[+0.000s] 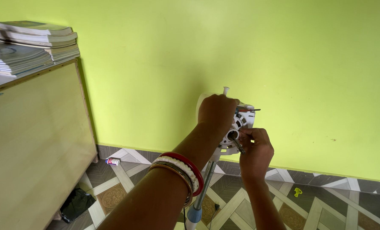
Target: The person uses a screwdriver to tighten screws on the motor housing of a standing fan and then attaches the front wire cage to the motor. The task is performed in a room with lime green walls and patterned tile flooring.
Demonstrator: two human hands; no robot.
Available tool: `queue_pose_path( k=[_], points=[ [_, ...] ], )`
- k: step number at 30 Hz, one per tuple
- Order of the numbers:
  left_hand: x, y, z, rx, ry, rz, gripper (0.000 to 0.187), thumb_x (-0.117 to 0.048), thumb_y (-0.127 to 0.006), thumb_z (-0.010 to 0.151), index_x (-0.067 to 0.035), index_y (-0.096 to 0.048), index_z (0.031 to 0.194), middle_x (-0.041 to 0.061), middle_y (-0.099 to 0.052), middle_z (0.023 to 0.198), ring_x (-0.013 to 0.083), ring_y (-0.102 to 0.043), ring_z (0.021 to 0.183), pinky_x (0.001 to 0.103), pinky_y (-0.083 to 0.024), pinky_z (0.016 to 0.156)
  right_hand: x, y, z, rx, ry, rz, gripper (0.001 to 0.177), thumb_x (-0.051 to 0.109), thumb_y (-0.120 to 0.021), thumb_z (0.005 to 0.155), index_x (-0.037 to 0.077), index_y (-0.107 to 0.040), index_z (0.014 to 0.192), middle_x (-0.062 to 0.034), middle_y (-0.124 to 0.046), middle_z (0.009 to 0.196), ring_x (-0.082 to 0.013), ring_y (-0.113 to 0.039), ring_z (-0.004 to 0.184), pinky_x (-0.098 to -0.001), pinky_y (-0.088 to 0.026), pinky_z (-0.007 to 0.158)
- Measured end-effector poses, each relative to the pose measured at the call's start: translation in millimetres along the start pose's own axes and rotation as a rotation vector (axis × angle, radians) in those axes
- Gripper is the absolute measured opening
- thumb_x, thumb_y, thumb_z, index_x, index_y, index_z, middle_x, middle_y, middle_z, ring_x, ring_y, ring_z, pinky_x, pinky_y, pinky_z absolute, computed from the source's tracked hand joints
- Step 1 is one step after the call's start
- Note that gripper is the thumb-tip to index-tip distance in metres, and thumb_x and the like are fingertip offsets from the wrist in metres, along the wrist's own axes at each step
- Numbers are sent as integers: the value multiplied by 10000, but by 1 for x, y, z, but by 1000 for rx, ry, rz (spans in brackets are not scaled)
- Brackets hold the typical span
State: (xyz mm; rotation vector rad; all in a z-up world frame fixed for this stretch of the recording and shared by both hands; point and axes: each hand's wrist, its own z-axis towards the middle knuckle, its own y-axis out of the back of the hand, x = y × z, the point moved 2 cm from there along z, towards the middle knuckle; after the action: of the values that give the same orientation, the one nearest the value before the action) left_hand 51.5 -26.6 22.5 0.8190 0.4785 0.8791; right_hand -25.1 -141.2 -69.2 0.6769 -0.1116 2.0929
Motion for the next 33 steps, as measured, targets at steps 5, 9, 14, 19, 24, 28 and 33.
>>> queue_pose_path(
  k=[5, 9, 14, 19, 24, 28, 33],
  points=[
    [0, 1, -1, -9, -14, -12, 390, -198, -869, 722, -215, -748, 1092, 76, -754, 912, 257, -743, 906, 397, -600, 754, -7, 2, 1, 28, -40, 154, 109, -80, -674, 916, 7, -712, 970, -72, -702, 976, -143, -733, 792, -280, -643, 662],
    [1, 1, -4, -7, -31, 4, 334, -206, -863, 740, -194, -752, 1055, 79, -753, 918, 259, -733, 930, 403, -593, 773, -15, 1, -1, 52, -109, 175, 98, -81, -660, 948, 3, -701, 976, -75, -715, 951, -156, -732, 782, -285, -597, 668],
    [0, 2, 0, -14, -17, 7, 401, -182, -854, 733, -215, -736, 1115, 99, -747, 946, 273, -735, 918, 402, -594, 770, -16, -19, -11, -135, -224, 246, 52, -34, -662, 944, 4, -689, 968, -62, -714, 949, -128, -706, 838, -270, -587, 678],
    [-3, 5, -3, 40, 5, -8, 411, -205, -851, 756, -204, -722, 1147, 95, -741, 997, 270, -734, 945, 408, -590, 790, -21, -5, -7, -9, -335, 171, 78, 36, -724, 931, 15, -743, 1004, -64, -733, 869, -122, -681, 779, -285, -552, 698],
    [-11, 16, -12, 74, 111, -6, 399, -273, -803, 829, -206, -692, 1206, 115, -709, 1102, 276, -709, 1001, 421, -596, 783, -9, 12, -13, 86, -376, 279, 190, 57, -693, 943, 39, -737, 1126, -69, -736, 844, -115, -686, 806, -283, -562, 741],
    [-13, 47, -34, -259, 120, -176, 410, -297, -710, 890, -242, -678, 1295, 150, -677, 1210, 342, -690, 973, 467, -570, 730, 15, 32, -9, 22, -450, 373, 235, 103, -620, 996, 57, -709, 1208, -68, -732, 911, -118, -699, 859, -286, -613, 781],
    [-55, 74, -35, -343, 539, -867, 379, -477, -484, 1052, -265, -720, 1261, 54, -771, 1161, 261, -677, 1096, 442, -499, 966, 68, 53, 16, 125, -239, 525, 302, 142, -535, 1040, 53, -617, 1317, -86, -712, 1099, -115, -652, 983, -266, -558, 817]
  ],
)
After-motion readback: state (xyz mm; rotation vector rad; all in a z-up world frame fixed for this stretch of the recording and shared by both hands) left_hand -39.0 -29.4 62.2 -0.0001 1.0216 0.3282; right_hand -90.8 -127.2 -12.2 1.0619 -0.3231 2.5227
